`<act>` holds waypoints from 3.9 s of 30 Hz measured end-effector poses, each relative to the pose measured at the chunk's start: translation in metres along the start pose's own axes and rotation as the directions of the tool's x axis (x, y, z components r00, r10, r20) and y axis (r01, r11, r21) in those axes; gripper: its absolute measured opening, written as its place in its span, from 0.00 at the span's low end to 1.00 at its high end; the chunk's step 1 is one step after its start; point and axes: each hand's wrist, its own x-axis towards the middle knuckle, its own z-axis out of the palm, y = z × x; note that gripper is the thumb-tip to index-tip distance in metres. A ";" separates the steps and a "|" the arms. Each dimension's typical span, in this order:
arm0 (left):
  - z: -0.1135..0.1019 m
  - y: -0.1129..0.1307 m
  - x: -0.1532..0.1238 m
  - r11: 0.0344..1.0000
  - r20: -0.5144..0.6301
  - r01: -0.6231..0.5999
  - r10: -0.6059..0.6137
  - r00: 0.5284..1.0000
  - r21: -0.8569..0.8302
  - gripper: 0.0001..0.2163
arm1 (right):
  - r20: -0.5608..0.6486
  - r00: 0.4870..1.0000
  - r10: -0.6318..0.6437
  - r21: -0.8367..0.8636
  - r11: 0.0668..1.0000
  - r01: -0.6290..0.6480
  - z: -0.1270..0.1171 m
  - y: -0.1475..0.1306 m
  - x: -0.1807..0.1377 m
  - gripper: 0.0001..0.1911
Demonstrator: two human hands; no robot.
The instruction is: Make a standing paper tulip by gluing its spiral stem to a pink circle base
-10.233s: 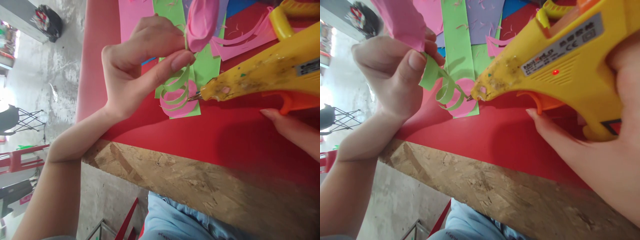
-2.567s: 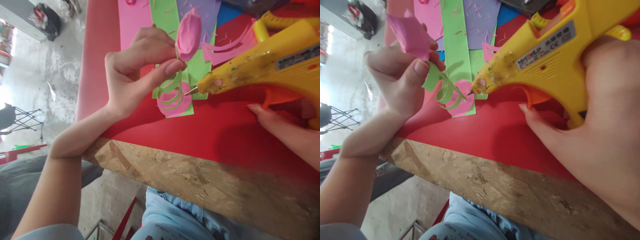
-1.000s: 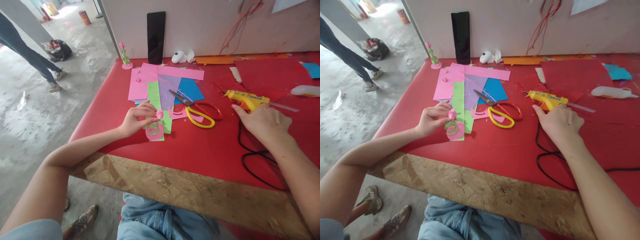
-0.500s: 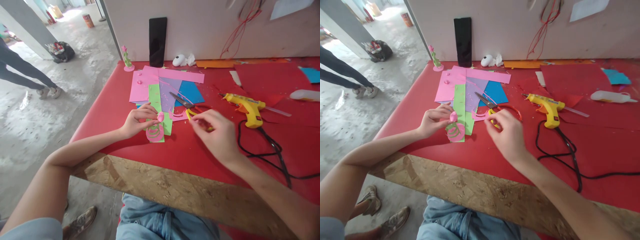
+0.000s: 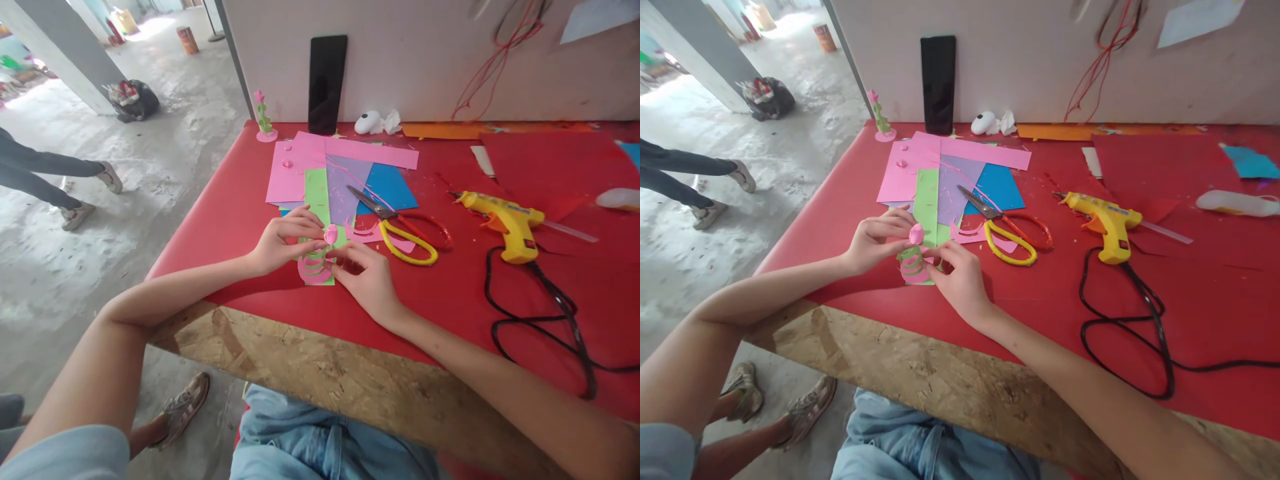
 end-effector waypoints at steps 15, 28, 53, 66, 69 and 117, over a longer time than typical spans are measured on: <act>0.002 0.000 0.000 0.999 -0.011 -0.017 0.017 1.000 -0.031 0.07 | -0.016 0.999 -0.052 0.026 0.998 0.052 0.002 0.003 0.001 0.04; -0.003 0.003 0.000 0.997 0.035 0.064 -0.062 0.997 -0.047 0.09 | -0.019 0.994 -0.112 -0.016 0.994 0.111 0.002 0.003 0.002 0.03; -0.017 0.000 -0.027 0.971 0.351 0.105 -0.177 0.919 0.215 0.22 | 0.029 0.996 -0.089 -0.026 0.996 0.090 -0.001 0.001 0.000 0.07; -0.015 -0.001 -0.029 0.974 0.343 0.080 -0.151 0.927 0.214 0.20 | 0.037 0.994 -0.102 -0.045 0.994 0.103 -0.002 0.001 0.000 0.07; -0.016 -0.001 -0.029 0.974 0.355 0.057 -0.134 0.925 0.221 0.20 | 0.037 0.995 -0.097 -0.050 0.994 0.099 -0.002 0.000 0.000 0.07; -0.017 0.001 -0.028 0.974 0.381 -0.006 -0.083 0.921 0.225 0.19 | 0.007 1.000 -0.029 0.018 0.999 0.029 -0.004 -0.005 0.001 0.07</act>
